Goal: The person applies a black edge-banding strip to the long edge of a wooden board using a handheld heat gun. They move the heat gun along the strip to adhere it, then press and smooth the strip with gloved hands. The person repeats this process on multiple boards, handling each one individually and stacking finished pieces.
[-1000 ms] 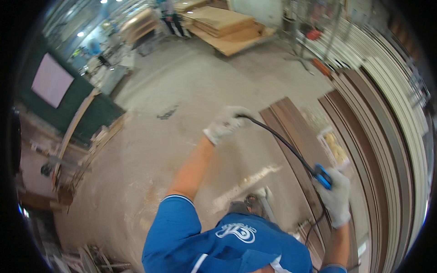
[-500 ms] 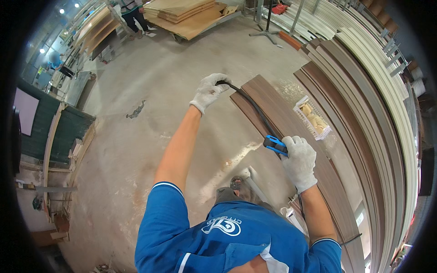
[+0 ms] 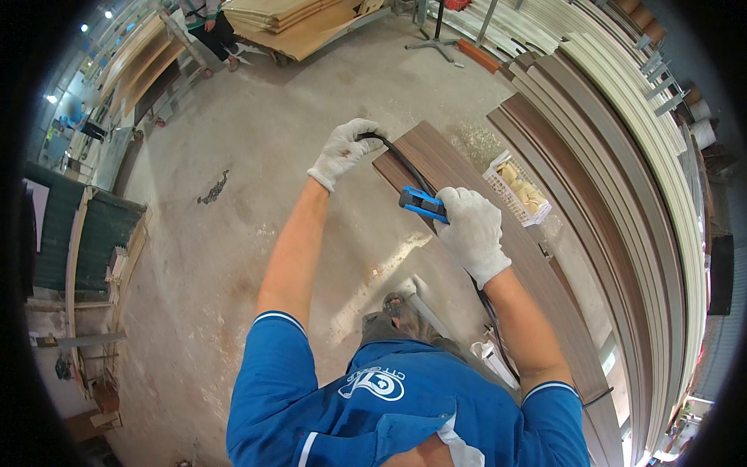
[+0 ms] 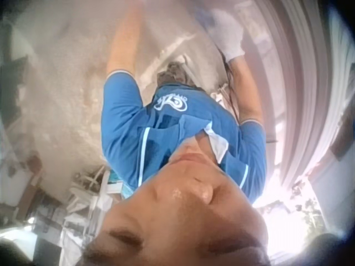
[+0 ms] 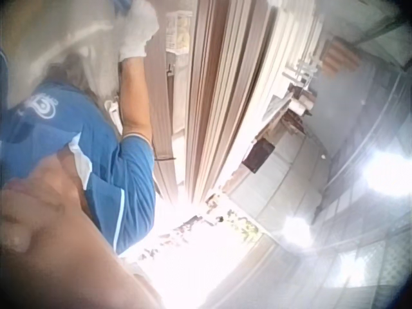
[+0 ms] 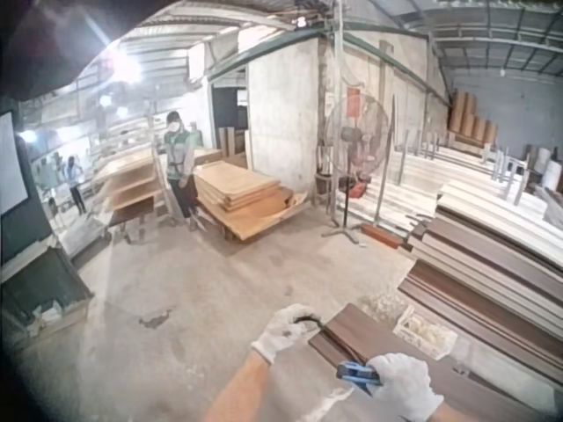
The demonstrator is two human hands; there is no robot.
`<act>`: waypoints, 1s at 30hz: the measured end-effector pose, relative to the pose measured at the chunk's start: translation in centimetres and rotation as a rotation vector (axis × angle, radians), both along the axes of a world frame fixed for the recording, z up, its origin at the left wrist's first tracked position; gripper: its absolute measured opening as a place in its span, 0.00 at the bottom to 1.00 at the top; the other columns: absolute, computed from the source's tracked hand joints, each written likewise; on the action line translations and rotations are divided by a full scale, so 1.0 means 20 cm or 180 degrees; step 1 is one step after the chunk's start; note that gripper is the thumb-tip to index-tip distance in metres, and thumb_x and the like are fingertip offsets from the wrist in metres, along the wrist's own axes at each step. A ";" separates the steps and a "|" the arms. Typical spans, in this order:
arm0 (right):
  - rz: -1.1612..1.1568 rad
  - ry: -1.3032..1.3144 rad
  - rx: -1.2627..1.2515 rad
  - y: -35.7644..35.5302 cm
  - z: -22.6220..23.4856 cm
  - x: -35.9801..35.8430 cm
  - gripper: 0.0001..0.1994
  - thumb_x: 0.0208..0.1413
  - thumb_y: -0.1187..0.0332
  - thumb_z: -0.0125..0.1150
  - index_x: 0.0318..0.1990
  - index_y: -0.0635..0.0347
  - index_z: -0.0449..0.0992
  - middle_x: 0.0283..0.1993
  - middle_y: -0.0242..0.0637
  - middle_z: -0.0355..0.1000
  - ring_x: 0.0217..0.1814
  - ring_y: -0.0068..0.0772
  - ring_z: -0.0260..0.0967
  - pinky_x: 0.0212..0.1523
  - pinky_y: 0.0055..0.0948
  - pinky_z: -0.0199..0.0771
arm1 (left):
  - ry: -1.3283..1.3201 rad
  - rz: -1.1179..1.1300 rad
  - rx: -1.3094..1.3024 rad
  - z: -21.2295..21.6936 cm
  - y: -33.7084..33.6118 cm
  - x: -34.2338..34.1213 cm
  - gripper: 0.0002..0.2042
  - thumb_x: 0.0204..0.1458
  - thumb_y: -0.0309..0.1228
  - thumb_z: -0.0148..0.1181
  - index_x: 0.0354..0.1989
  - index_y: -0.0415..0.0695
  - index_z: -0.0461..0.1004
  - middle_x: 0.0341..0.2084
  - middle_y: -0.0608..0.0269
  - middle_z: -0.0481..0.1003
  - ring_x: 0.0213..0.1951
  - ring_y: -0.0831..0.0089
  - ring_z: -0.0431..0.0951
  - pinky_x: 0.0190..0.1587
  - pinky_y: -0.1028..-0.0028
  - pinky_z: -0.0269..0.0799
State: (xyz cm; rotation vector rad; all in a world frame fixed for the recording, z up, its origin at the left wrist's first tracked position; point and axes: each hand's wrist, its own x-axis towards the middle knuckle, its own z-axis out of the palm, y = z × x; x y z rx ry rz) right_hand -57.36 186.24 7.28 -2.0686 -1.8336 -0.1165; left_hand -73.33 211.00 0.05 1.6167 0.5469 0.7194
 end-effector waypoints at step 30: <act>-0.0441 0.3594 -0.1256 -0.23 0.20 0.05 0.08 0.60 0.67 0.67 0.36 0.64 0.80 0.24 0.25 0.70 0.22 0.14 0.62 0.22 0.24 0.60 | -0.2743 -0.0149 -0.2064 0.28 -0.37 0.02 0.11 0.66 0.26 0.59 0.55 0.46 0.73 0.41 0.58 0.81 0.34 0.66 0.83 0.36 0.68 0.82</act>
